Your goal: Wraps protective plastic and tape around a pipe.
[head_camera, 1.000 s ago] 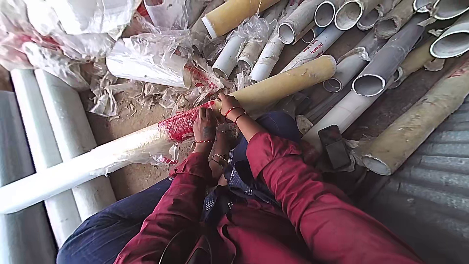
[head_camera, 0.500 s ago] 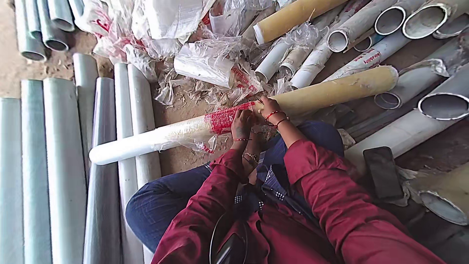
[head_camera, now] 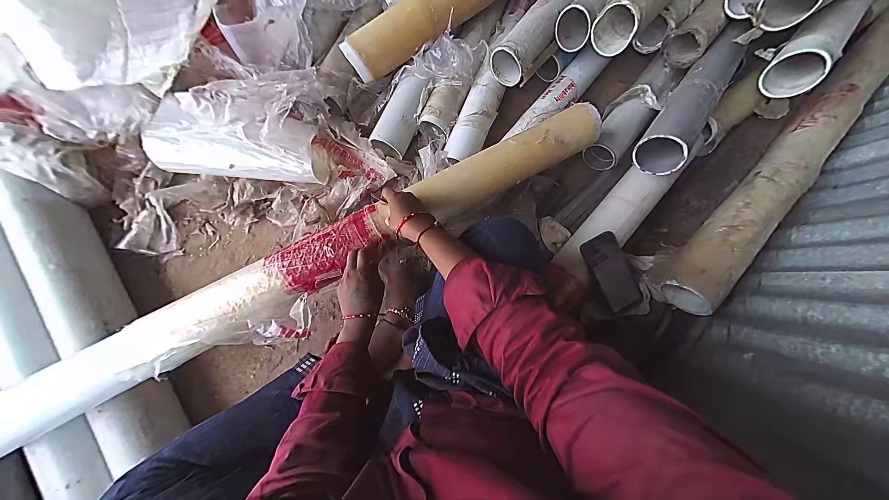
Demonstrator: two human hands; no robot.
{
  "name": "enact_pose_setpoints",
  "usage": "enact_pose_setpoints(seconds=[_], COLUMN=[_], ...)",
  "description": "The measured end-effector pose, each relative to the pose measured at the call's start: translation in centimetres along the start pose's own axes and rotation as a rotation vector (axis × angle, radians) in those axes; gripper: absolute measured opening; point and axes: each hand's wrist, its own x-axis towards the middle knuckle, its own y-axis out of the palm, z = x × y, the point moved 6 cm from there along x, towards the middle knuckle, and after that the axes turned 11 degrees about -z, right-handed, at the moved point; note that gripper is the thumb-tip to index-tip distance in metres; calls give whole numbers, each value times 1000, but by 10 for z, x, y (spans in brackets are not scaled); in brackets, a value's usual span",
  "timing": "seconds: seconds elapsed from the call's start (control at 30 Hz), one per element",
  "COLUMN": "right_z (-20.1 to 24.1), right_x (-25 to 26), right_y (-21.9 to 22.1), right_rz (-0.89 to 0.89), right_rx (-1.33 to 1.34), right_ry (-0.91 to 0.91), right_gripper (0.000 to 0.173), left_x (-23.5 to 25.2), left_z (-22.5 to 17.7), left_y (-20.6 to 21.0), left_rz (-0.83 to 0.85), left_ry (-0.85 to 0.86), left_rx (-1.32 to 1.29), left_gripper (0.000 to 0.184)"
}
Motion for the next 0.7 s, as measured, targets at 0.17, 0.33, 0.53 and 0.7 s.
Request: enact_pose_setpoints(seconds=[0.17,0.33,0.53,0.7], right_z=[-2,2,-3,-3], right_x=[-1,-1,2,4], right_y=[-1,-1,3,5], right_rz=[-10,-59,-60,-66], right_rx=[-9,-22,-51,-30], right_ry=[-4,-44,-30,-44], right_gripper=[52,47,53,51], left_x=[-5,-34,-11,7], left_z=[-10,7,25,31], left_y=[2,27,-33,-45], left_rz=[164,288,-62,-268], left_ry=[100,-131,-348,-31], left_rx=[-125,-448,-316,-323], left_gripper=[27,34,35,35])
